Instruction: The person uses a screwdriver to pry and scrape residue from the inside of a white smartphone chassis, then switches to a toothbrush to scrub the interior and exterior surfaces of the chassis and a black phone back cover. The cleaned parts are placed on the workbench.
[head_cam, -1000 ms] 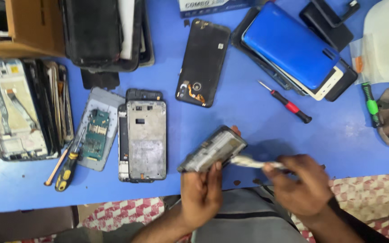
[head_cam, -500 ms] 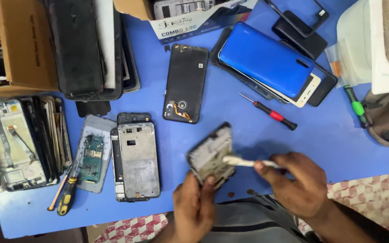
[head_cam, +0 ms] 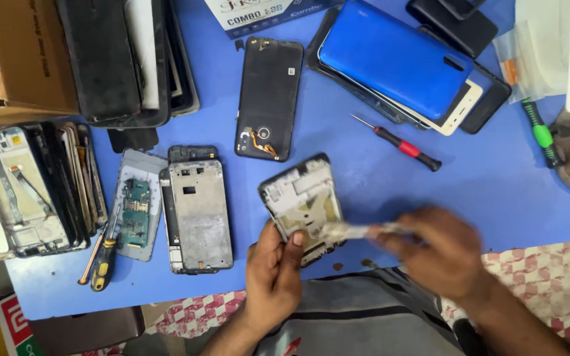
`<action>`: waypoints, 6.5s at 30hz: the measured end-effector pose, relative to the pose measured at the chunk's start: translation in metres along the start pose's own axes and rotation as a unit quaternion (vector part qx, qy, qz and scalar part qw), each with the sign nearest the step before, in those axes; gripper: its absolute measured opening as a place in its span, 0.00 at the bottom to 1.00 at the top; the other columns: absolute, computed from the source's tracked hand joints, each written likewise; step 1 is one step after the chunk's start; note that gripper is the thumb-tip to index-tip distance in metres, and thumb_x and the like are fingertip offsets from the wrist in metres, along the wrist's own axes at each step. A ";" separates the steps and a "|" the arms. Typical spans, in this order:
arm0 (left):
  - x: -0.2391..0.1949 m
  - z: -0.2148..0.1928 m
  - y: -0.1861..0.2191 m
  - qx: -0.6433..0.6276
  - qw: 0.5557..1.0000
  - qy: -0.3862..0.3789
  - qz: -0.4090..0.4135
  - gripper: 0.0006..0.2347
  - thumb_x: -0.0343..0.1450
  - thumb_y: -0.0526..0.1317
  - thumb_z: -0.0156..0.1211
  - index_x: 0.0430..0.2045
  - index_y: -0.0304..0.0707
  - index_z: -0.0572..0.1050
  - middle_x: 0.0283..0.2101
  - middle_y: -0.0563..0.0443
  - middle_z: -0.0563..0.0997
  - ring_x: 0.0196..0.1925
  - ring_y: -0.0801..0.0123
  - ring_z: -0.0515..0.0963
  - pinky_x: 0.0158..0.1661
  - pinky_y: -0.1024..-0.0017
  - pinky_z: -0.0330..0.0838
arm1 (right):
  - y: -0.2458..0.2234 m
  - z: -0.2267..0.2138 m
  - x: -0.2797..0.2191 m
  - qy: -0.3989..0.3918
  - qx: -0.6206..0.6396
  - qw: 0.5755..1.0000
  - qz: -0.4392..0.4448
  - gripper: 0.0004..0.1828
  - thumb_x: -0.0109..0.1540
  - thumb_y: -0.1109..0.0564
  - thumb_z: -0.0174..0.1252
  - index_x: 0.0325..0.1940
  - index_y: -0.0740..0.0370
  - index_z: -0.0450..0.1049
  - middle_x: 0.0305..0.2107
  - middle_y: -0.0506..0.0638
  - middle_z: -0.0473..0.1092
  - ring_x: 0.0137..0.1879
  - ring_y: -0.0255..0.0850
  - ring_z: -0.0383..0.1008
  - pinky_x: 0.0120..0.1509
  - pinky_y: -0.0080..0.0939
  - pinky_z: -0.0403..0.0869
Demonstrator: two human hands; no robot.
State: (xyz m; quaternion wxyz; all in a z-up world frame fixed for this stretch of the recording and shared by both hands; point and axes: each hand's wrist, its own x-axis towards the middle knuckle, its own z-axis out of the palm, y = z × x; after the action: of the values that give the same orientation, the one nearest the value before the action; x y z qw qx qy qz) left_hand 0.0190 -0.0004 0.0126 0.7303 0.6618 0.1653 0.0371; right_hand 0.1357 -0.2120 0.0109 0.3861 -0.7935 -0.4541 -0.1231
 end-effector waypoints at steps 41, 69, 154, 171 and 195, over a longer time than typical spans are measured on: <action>-0.010 0.014 -0.059 -0.094 0.988 0.119 0.016 0.12 0.79 0.29 0.53 0.56 0.29 0.62 0.42 0.49 0.80 0.34 0.86 0.74 0.33 0.87 0.65 | -0.025 0.014 -0.038 -0.004 -0.093 0.991 0.101 0.12 0.59 0.68 0.63 0.44 0.60 0.83 0.29 0.56 0.70 0.30 0.46 0.70 0.31 0.46 0.68; -0.003 0.015 -0.048 -0.122 0.980 0.155 0.027 0.14 0.78 0.32 0.52 0.57 0.27 0.60 0.49 0.43 0.81 0.48 0.74 0.82 0.49 0.78 0.76 | -0.011 0.013 -0.039 -0.010 -0.046 0.998 0.045 0.10 0.57 0.60 0.71 0.38 0.60 0.76 0.36 0.57 0.70 0.30 0.44 0.73 0.29 0.44 0.69; -0.012 0.005 -0.061 -0.123 0.984 0.127 0.025 0.14 0.82 0.34 0.50 0.61 0.26 0.63 0.52 0.45 0.79 0.47 0.79 0.77 0.47 0.81 0.70 | -0.018 0.002 -0.019 0.084 0.051 0.983 0.154 0.11 0.61 0.71 0.59 0.47 0.66 0.78 0.41 0.67 0.71 0.38 0.44 0.75 0.36 0.40 0.74; 0.010 -0.012 -0.025 -0.471 0.878 -0.086 -0.007 0.37 0.80 0.68 0.34 0.72 0.32 0.56 0.69 0.25 0.65 0.60 0.52 0.75 0.58 0.59 0.74 | -0.064 0.032 0.014 -0.119 0.030 0.990 0.062 0.23 0.51 0.68 0.67 0.50 0.55 0.81 0.29 0.52 0.67 0.29 0.43 0.69 0.31 0.43 0.67; 0.012 -0.021 -0.025 -0.352 0.890 0.016 0.289 0.34 0.77 0.73 0.26 0.74 0.63 0.63 0.46 0.37 0.75 0.47 0.55 0.77 0.49 0.55 0.74 | -0.078 0.020 0.025 -0.141 -0.032 0.988 0.062 0.15 0.53 0.65 0.70 0.43 0.58 0.83 0.26 0.50 0.68 0.27 0.41 0.67 0.29 0.43 0.66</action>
State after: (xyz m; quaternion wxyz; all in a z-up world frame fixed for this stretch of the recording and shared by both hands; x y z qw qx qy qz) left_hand 0.0203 0.0198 -0.0159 0.8697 0.3794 -0.0456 0.3123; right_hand 0.0827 -0.1595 0.0503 0.2991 -0.8414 -0.4502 -0.0003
